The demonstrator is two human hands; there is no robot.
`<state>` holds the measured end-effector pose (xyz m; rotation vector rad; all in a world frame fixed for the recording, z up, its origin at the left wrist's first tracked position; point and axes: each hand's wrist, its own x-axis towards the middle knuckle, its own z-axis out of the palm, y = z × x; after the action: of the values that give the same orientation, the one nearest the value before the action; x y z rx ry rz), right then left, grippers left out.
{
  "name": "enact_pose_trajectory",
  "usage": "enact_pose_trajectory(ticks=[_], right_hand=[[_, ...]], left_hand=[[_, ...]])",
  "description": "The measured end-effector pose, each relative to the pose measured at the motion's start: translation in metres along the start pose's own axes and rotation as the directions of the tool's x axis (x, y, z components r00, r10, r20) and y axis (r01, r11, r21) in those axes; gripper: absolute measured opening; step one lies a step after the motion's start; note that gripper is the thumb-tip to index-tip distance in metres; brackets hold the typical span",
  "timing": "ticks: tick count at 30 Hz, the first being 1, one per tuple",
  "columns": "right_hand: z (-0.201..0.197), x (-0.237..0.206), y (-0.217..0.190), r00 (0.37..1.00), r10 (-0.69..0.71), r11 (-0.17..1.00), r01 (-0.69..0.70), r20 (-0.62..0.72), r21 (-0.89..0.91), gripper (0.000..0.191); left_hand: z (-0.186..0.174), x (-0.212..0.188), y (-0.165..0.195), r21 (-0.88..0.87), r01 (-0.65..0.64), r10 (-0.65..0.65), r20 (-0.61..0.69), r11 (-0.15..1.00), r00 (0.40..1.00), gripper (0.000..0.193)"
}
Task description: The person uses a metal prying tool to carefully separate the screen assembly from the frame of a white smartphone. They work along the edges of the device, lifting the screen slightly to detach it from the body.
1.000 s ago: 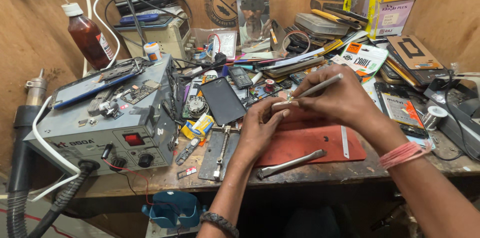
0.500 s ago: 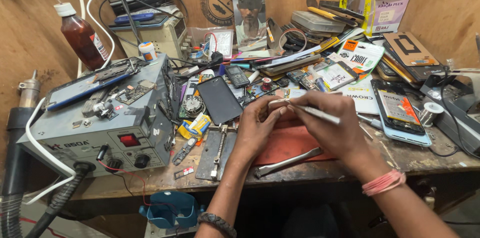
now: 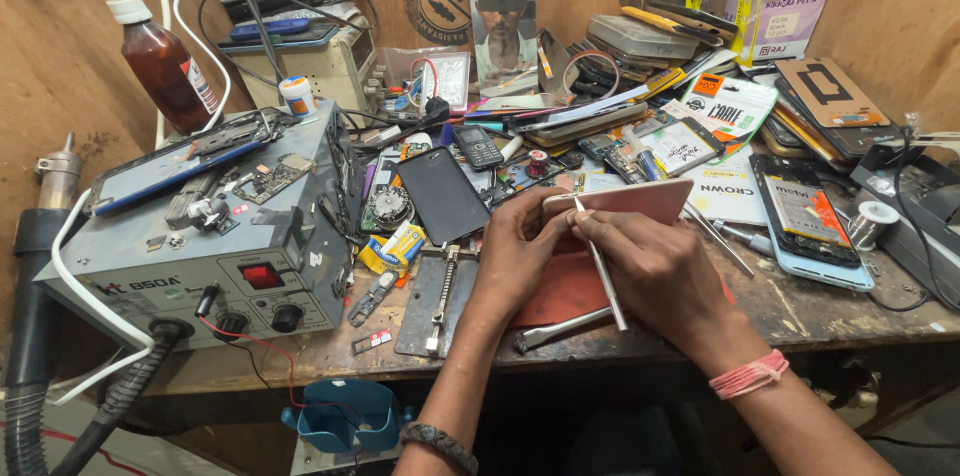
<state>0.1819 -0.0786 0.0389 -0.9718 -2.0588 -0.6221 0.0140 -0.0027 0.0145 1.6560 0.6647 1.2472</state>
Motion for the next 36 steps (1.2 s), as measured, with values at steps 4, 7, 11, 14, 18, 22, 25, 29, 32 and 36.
enact_pose_trajectory(ticks=[4,7,11,14,18,22,25,29,32,36], right_hand=[[-0.002,0.004,-0.005,0.992,0.096,0.992,-0.087,-0.087,0.092,0.024],[-0.001,0.006,-0.012,0.957,0.241,0.954,-0.203,-0.161,0.219,0.017],[-0.003,0.008,-0.016,0.931,0.319,0.932,-0.274,-0.176,0.238,0.016],[-0.004,0.008,-0.016,0.930,0.318,0.930,-0.269,-0.184,0.249,0.016],[-0.002,0.010,-0.013,0.918,0.337,0.924,-0.279,-0.210,0.262,0.018],[-0.001,0.008,-0.011,0.912,0.360,0.914,-0.301,-0.199,0.272,0.019],[-0.002,0.007,-0.010,0.923,0.334,0.920,-0.276,-0.188,0.279,0.020],[-0.002,0.008,-0.010,0.928,0.327,0.920,-0.270,-0.178,0.283,0.022],[-0.002,0.008,-0.010,0.925,0.338,0.914,-0.278,-0.175,0.294,0.022],[-0.003,0.008,-0.010,0.924,0.348,0.906,-0.286,-0.161,0.312,0.022]], left_hand=[[0.001,-0.001,0.002,-0.024,-0.032,0.032,0.005,0.999,0.999,0.022],[0.001,-0.001,0.004,-0.016,-0.011,0.011,-0.008,1.000,1.000,0.021],[0.001,-0.001,0.004,0.012,-0.027,0.027,-0.009,1.000,1.000,0.020],[0.001,0.000,0.004,0.166,-0.033,0.042,-0.053,0.986,0.998,0.022],[0.001,0.000,0.001,-0.035,-0.050,0.050,0.003,0.998,0.999,0.020],[0.001,0.000,-0.001,-0.055,-0.041,0.042,0.018,0.998,0.999,0.019],[0.001,0.000,-0.002,-0.021,-0.056,0.056,0.016,0.998,0.998,0.019],[0.001,0.000,0.000,-0.076,-0.025,0.027,0.028,0.997,0.999,0.019],[0.001,0.000,0.001,-0.089,-0.020,0.023,0.031,0.996,0.999,0.020],[0.002,0.000,0.003,-0.115,0.003,0.000,0.030,0.993,1.000,0.020]])
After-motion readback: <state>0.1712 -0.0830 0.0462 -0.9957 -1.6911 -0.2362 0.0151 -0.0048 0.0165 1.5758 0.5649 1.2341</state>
